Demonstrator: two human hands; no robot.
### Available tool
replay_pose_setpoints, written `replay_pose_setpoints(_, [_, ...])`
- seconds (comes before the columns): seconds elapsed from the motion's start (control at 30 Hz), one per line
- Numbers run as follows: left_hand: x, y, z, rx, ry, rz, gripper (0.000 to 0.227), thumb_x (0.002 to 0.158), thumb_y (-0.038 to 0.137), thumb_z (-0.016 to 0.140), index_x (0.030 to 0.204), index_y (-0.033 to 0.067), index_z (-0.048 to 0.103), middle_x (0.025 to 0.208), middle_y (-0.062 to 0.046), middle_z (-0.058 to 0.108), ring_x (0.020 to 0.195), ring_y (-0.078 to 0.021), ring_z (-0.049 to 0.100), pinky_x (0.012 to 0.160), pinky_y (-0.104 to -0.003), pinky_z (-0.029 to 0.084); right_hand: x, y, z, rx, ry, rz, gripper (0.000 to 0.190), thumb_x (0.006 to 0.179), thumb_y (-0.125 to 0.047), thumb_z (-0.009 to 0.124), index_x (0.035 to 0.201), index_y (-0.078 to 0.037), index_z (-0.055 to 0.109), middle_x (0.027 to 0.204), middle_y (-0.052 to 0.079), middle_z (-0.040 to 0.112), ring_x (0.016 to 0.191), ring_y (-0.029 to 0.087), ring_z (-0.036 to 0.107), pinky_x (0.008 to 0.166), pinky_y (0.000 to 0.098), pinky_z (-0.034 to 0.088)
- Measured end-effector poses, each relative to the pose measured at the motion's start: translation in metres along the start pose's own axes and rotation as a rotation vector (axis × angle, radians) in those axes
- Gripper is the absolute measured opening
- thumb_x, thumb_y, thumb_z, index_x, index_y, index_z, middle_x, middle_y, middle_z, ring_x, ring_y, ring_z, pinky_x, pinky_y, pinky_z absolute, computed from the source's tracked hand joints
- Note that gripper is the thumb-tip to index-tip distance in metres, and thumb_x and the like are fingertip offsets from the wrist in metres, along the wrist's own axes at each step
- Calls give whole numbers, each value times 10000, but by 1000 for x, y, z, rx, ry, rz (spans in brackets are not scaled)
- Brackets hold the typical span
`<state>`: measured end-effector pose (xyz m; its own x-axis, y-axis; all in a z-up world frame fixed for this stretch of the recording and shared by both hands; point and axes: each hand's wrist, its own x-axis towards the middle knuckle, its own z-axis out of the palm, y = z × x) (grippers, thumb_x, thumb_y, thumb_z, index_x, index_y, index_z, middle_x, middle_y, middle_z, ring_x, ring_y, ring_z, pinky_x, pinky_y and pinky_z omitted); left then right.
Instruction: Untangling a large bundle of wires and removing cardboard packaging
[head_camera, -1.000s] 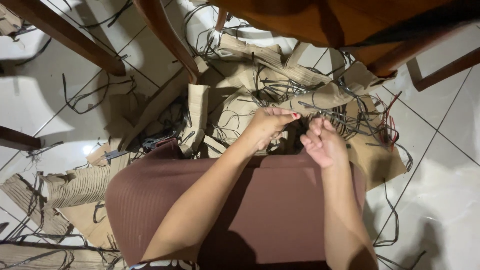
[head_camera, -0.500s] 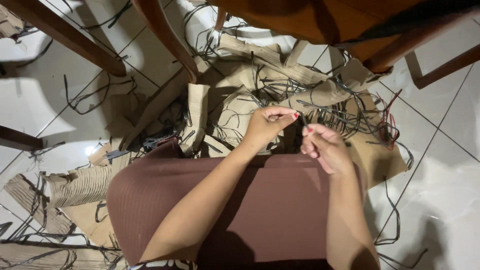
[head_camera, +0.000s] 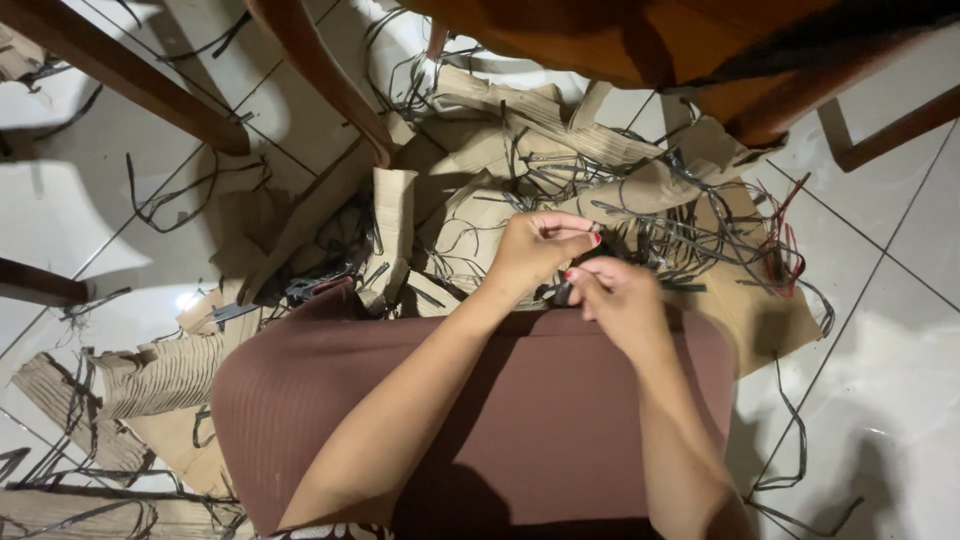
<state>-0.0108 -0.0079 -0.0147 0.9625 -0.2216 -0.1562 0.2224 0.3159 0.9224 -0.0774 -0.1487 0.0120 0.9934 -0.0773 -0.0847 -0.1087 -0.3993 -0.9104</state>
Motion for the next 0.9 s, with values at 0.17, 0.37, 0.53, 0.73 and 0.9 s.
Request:
replay_pose_setpoints(0.17, [-1,11,0,-59,12,-43,258,765,35,819,1016,-7,775,889,-171,780,797,-141,721,723,-268,591,13,-2,-15,130,235,-27,33,986,-53,720,996,-22,726,773,143,733,475,133,602,443,205,444])
replay_pose_setpoints(0.37, [0,11,-1,-50,-7,-66,260,787,29,800,1046,17,782,893,-149,779,798,-129,696,729,-276,589,21,7,2,414,168,28,253,1050,-131,641,1153,101,640,906,202,687,591,175,654,496,208,497])
replay_pose_setpoints(0.53, [0,13,-4,64,-18,-52,247,792,36,771,1032,81,803,894,-115,785,809,-120,688,745,-282,583,27,15,4,421,181,39,240,974,-113,758,1111,74,696,846,164,713,526,120,616,500,199,482])
replay_pose_setpoints(0.73, [7,7,-3,244,36,-151,179,761,209,780,927,246,835,741,7,726,697,-67,602,667,-233,512,29,14,6,272,273,7,175,899,22,741,1072,48,741,882,166,757,534,122,632,500,203,495])
replay_pose_setpoints(0.9, [13,-7,-3,190,51,-153,206,779,251,781,969,186,828,730,-39,746,695,-90,631,637,-218,506,32,21,9,221,343,-81,147,866,74,785,1005,32,759,932,174,776,700,143,741,623,216,599])
